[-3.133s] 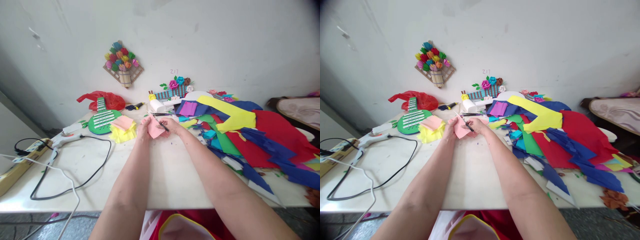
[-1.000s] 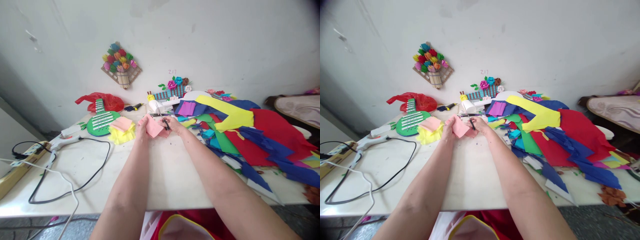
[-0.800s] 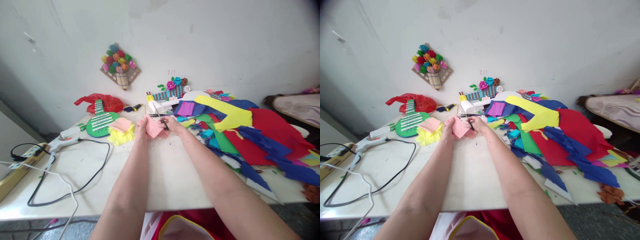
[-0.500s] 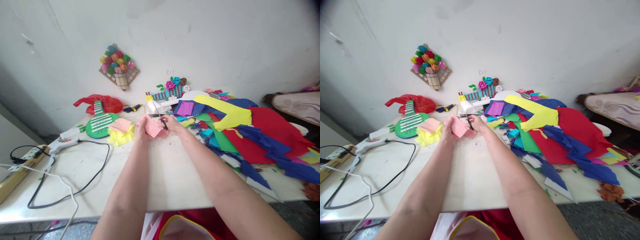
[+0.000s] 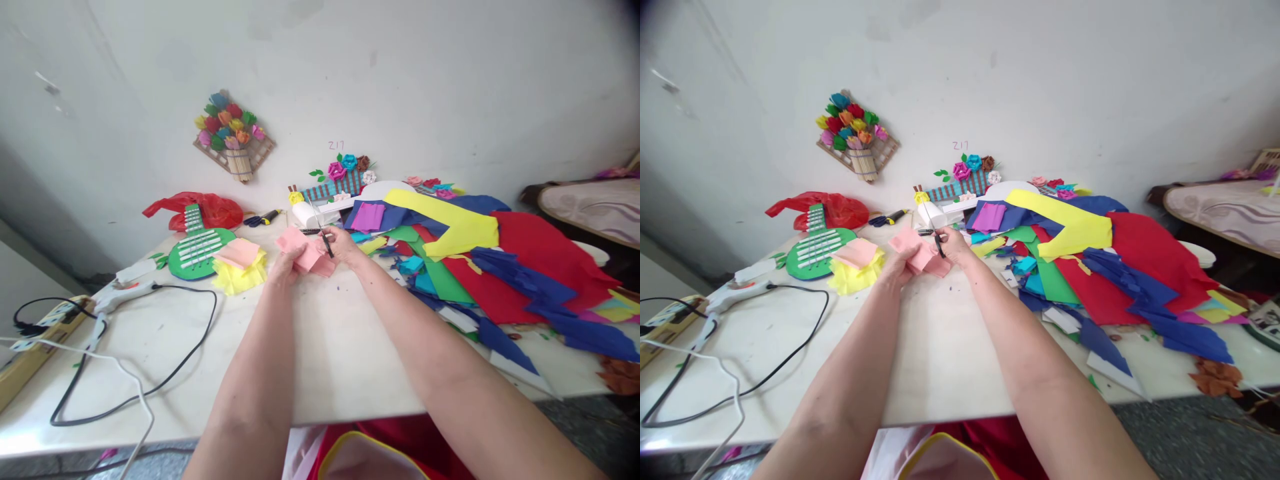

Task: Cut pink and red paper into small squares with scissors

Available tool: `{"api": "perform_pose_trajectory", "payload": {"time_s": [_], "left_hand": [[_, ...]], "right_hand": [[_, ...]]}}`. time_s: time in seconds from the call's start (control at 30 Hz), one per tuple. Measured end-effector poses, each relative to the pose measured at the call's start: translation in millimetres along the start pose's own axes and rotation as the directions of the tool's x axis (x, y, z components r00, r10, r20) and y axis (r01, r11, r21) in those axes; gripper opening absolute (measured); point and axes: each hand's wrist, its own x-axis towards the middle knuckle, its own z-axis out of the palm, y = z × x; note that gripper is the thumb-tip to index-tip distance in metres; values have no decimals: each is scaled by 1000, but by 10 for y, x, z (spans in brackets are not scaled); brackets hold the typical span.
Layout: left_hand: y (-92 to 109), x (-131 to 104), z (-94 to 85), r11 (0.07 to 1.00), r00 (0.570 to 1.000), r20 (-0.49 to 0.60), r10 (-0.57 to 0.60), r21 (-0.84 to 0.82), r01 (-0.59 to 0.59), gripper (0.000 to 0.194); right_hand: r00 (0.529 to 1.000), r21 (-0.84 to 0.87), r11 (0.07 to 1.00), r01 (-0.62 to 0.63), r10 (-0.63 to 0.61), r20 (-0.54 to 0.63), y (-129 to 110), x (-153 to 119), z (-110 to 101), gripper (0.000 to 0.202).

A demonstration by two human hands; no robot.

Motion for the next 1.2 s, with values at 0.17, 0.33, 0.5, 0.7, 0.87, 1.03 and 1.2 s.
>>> {"api": "perform_pose_trajectory", "payload": {"time_s": [0.17,0.33,0.5,0.7,0.87,1.03,1.2], "left_hand": [[-20,-2,16,999,1000,-1,-12,39,12,24],[-41,16,8,999,1000,5,11,36,-11,27],[-44,5,-1,994,1000,14,-16,105,15,30],[-29,1,6,995,998,-39,51,83,-47,30],[-8,19,1,986,980,-114,166,14,-166,30],[27,19,-17,974,963,-160,218,-31,-226,29],[52,8,-47,964,954,-157,255,-41,-264,30]], "right_hand": [[1000,2,1000,-5,5,10,28,22,-12,31],[1000,-21,1000,3,-3,5,-11,-2,-4,33],[1000,-33,999,2,-2,11,-27,-29,-1,32],[1000,32,999,-30,30,2,32,1,3,28],[997,42,996,-81,81,7,69,4,-35,29],[984,-113,991,-74,91,152,45,-33,-85,24],[936,-183,982,-44,105,337,102,-23,-134,30]]}}
